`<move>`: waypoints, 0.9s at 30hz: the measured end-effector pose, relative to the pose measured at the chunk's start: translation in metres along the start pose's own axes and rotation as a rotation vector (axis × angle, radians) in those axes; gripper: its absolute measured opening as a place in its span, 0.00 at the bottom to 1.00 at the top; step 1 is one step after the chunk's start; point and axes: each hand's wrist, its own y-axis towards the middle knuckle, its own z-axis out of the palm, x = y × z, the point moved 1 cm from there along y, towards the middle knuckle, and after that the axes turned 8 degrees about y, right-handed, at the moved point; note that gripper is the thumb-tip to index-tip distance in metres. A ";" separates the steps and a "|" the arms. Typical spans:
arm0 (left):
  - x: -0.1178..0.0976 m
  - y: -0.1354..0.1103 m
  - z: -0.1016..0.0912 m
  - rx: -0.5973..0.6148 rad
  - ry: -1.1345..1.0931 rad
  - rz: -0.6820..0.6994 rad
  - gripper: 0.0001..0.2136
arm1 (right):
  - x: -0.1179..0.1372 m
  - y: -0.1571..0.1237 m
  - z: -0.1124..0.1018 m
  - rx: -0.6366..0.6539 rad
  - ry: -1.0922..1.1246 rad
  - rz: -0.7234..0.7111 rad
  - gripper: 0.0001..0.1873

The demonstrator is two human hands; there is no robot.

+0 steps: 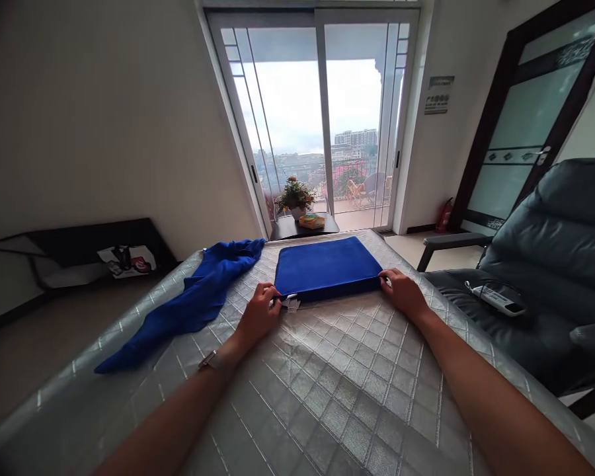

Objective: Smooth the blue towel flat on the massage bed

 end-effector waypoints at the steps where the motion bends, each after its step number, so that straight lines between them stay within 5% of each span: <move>1: 0.000 0.000 0.000 0.006 0.017 0.008 0.06 | 0.001 0.000 0.000 0.000 -0.010 0.006 0.14; 7: -0.005 0.000 -0.004 0.009 0.127 0.032 0.11 | 0.011 -0.001 -0.007 -0.011 -0.100 -0.019 0.14; 12: -0.009 0.000 -0.006 0.003 0.133 0.196 0.24 | 0.026 0.002 -0.008 -0.077 -0.108 -0.148 0.20; 19: -0.010 0.001 0.000 0.295 0.053 0.182 0.21 | 0.029 0.005 0.012 0.207 0.008 -0.157 0.28; 27: -0.021 0.004 -0.014 0.151 0.129 0.207 0.24 | 0.020 0.006 0.016 0.235 0.052 -0.130 0.31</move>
